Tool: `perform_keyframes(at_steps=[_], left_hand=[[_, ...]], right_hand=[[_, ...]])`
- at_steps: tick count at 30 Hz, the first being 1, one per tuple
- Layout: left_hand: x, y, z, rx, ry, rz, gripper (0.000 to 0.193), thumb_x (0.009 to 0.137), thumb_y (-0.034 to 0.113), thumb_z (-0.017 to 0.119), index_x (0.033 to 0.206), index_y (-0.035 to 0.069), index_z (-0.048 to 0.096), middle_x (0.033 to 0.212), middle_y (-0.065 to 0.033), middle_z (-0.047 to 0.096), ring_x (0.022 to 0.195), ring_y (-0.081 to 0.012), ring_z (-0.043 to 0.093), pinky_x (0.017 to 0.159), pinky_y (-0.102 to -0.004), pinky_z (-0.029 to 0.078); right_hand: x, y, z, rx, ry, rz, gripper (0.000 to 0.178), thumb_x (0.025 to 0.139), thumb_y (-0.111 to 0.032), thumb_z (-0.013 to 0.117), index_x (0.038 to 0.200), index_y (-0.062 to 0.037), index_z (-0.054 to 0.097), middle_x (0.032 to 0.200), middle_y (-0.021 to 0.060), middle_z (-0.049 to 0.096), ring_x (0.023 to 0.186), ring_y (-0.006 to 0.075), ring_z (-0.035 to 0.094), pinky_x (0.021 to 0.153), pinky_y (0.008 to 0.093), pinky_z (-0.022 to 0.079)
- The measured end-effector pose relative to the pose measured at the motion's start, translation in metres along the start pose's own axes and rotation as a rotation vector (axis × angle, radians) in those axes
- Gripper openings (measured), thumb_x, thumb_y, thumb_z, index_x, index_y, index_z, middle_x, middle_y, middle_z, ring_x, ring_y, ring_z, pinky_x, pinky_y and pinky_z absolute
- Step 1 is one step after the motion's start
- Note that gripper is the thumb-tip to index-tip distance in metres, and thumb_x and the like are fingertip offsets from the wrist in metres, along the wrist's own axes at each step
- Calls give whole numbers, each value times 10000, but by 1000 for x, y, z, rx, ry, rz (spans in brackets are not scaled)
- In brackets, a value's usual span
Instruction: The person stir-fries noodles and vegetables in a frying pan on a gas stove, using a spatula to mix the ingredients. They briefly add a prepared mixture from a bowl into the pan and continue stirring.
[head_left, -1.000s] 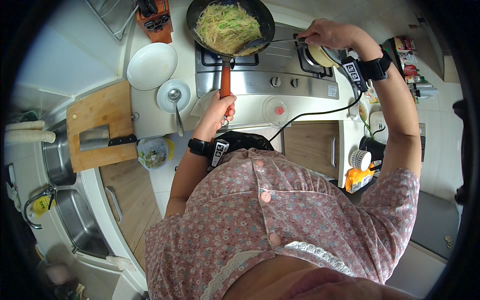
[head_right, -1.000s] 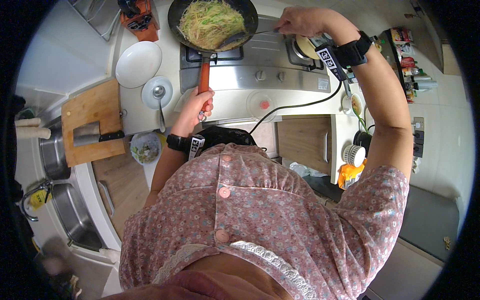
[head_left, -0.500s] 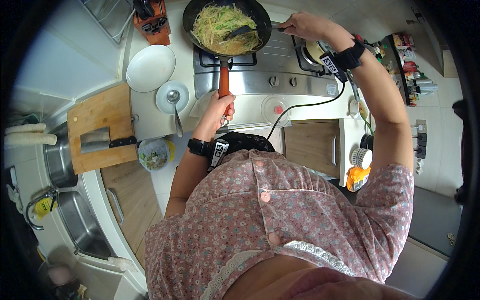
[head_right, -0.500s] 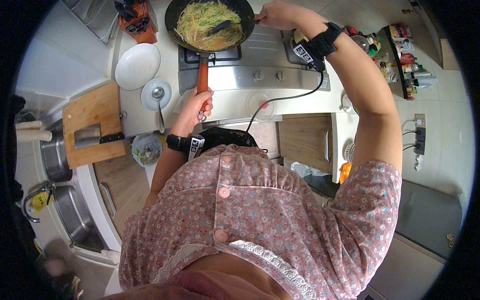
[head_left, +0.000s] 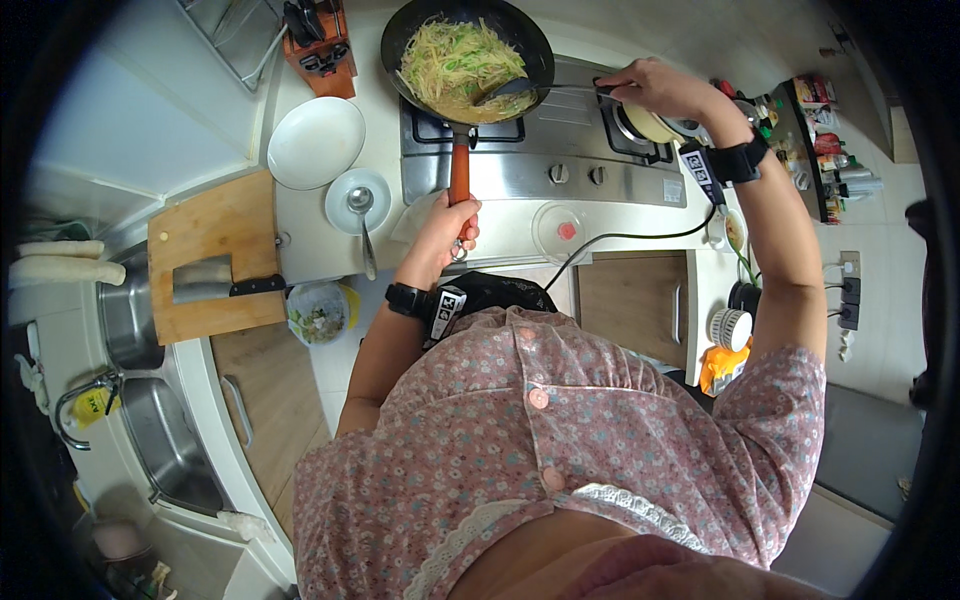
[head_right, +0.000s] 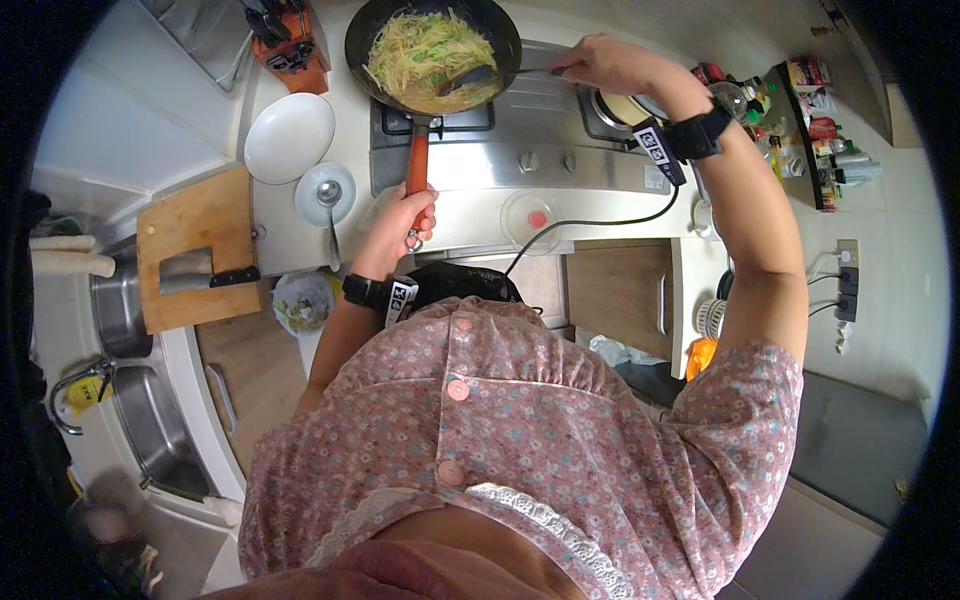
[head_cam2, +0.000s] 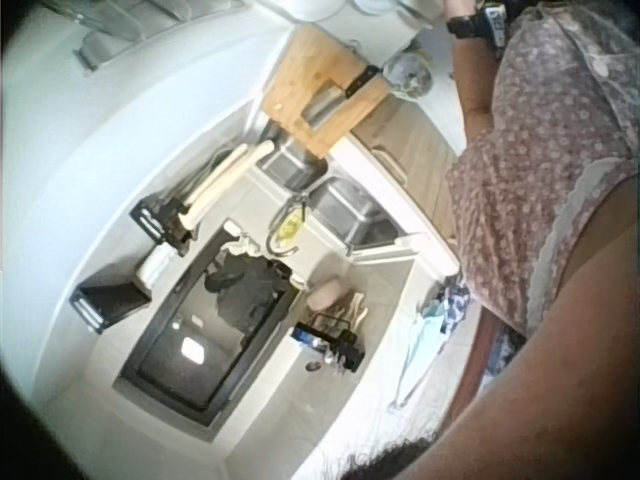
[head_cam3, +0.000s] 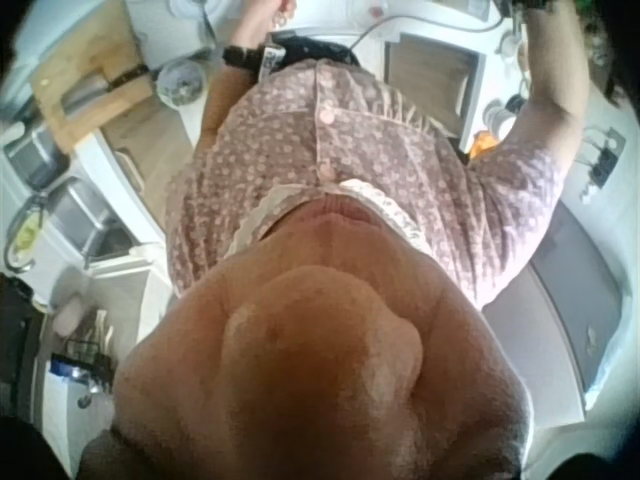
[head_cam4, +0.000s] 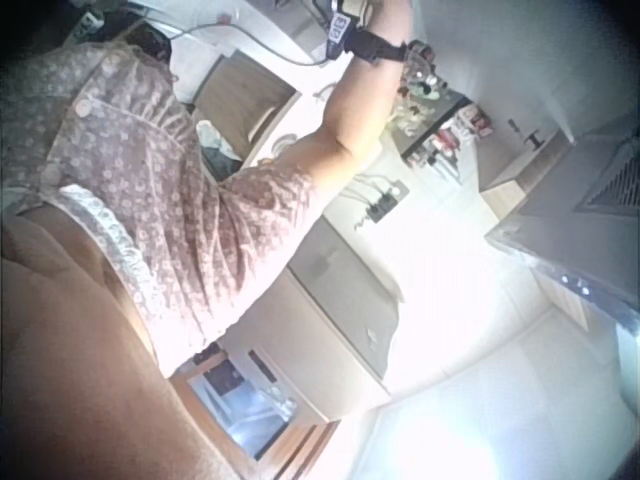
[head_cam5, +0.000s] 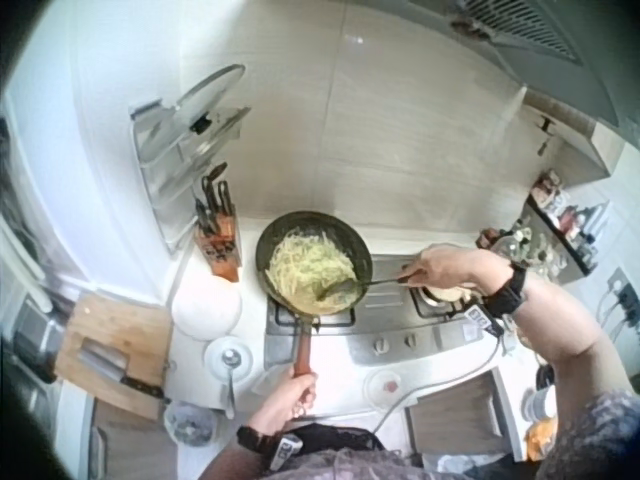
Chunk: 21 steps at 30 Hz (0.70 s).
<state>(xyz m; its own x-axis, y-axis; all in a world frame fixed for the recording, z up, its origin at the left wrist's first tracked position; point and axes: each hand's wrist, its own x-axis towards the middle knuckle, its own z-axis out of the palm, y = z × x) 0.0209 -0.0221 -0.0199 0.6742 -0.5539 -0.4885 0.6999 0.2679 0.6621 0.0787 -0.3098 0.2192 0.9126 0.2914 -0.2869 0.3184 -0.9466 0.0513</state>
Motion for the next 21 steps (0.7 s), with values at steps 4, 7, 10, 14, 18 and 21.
perform_keyframes(at_steps=[4, 7, 10, 14, 18, 21], left_hand=[[-1, -1, 1, 8, 1, 14, 175, 863, 111, 585, 957, 70, 443, 690, -19, 478, 487, -76, 439, 350, -215, 305], [-2, 0, 3, 11, 6, 14, 172, 863, 113, 583, 956, 70, 445, 689, -18, 481, 487, -76, 439, 351, -213, 306], [-2, 1, 4, 21, 7, 9, 167, 865, 112, 580, 956, 72, 446, 685, -15, 481, 487, -74, 438, 352, -212, 306], [-2, 2, 2, 27, 8, 3, 167, 864, 109, 579, 958, 75, 445, 679, -12, 476, 486, -71, 434, 354, -211, 307], [-1, 0, 1, 15, 5, 7, 173, 861, 109, 580, 961, 77, 443, 680, -10, 475, 481, -68, 431, 349, -206, 300], [-2, 2, 3, 4, 8, 3, 174, 861, 108, 581, 961, 77, 442, 679, -10, 476, 479, -67, 430, 345, -205, 294]], right_hand=[[0, 10, -7, 95, 7, 59, 270, 925, -213, 555, 1142, -111, 679, 957, 176, 687, 873, 349, 641, 806, 389, 504], [13, 6, 1, 32, 83, 23, 269, 926, -205, 554, 1140, -98, 677, 963, 170, 690, 880, 339, 648, 815, 399, 503], [28, -3, 16, 3, 88, 22, 278, 914, -193, 554, 1150, -103, 668, 972, 175, 683, 893, 344, 644, 822, 410, 499], [24, -7, 23, 17, 48, 99, 287, 903, -186, 552, 1152, -93, 660, 989, 183, 675, 910, 370, 628, 819, 416, 500], [9, -7, 22, 22, 0, 91, 283, 910, -176, 545, 1153, -84, 658, 1012, 184, 672, 922, 376, 625, 824, 412, 506], [2, -8, 24, 43, -26, 86, 291, 917, -193, 547, 1166, -87, 653, 1035, 192, 667, 934, 368, 628, 849, 408, 500]])
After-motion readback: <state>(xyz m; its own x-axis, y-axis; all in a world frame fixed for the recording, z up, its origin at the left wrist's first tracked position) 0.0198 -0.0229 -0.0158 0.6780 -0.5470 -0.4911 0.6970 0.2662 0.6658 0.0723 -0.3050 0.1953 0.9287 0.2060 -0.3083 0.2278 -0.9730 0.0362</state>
